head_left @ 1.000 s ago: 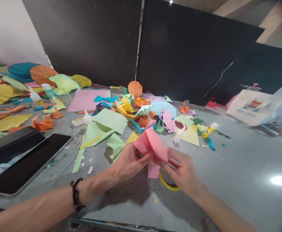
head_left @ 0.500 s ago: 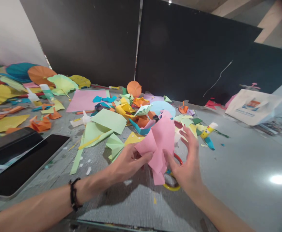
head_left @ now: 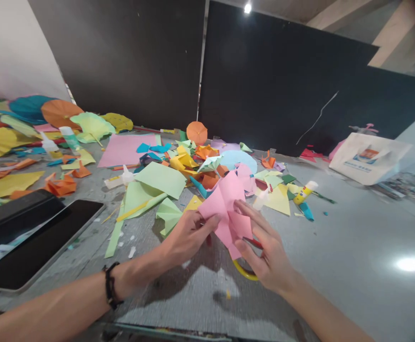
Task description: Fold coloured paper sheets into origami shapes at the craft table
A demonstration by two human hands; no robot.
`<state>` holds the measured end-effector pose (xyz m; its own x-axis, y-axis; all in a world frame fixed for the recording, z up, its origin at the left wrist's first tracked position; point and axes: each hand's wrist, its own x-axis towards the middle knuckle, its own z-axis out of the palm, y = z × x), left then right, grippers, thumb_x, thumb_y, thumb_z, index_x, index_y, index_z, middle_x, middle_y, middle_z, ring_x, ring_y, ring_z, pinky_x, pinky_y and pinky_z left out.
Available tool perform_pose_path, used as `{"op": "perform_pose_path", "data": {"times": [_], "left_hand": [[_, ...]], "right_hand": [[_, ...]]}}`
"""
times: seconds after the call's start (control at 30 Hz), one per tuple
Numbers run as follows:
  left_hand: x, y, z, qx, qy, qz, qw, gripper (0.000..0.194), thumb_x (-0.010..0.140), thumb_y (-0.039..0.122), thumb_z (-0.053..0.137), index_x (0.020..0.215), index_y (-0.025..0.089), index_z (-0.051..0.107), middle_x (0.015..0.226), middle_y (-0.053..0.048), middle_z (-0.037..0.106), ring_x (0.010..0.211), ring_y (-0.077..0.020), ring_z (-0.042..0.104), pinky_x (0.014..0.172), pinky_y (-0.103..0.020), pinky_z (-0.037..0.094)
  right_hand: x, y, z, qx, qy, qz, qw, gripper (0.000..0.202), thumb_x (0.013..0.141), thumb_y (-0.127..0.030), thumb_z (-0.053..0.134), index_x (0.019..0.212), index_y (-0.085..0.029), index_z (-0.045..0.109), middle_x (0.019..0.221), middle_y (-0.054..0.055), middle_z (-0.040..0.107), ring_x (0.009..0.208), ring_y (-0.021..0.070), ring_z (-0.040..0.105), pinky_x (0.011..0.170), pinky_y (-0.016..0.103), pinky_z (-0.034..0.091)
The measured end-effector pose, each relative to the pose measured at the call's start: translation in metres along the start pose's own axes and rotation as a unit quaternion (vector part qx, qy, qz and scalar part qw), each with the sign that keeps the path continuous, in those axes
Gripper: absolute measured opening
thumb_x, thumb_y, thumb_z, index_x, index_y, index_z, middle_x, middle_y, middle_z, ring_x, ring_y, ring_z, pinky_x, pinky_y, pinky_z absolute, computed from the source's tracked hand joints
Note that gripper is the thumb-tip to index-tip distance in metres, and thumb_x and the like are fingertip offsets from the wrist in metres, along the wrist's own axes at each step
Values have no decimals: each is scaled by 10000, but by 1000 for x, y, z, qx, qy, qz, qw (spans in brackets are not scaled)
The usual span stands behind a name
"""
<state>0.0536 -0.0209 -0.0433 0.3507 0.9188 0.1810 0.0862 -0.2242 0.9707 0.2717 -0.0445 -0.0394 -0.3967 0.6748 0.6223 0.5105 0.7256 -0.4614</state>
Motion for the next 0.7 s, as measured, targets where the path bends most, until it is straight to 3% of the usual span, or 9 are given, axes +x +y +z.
{"op": "perform_pose_path", "data": {"times": [0.13,0.27,0.47,0.7], "left_hand": [[2,-2,-1,2,39,-11,999,510,966,553,571,634,165,581,545,-20,557,496,-131,534,479,-248,396],[7,-5,-3,-30,91,-50,994,503,941,578,604,649,169,598,504,-30,574,431,-141,545,415,-246,378],[10,-4,-5,-52,103,-44,992,493,912,570,657,658,149,615,506,-27,590,402,-120,541,396,-221,363],[10,-10,-5,-31,107,-37,993,483,897,586,635,700,145,623,566,-31,599,430,-129,565,419,-234,409]], "right_hand": [[4,1,-1,79,94,132,984,224,1021,-286,592,1092,-236,799,1270,93,767,1217,286,702,1078,449,541],[10,10,-8,136,159,230,950,170,926,-357,718,939,-221,818,961,65,820,928,267,763,886,412,618],[14,19,-11,190,173,243,935,182,756,-381,860,752,-215,786,858,37,772,787,205,722,703,314,604],[16,10,-11,220,153,221,938,215,763,-316,864,634,-218,723,782,13,723,731,166,679,669,284,562]]}}
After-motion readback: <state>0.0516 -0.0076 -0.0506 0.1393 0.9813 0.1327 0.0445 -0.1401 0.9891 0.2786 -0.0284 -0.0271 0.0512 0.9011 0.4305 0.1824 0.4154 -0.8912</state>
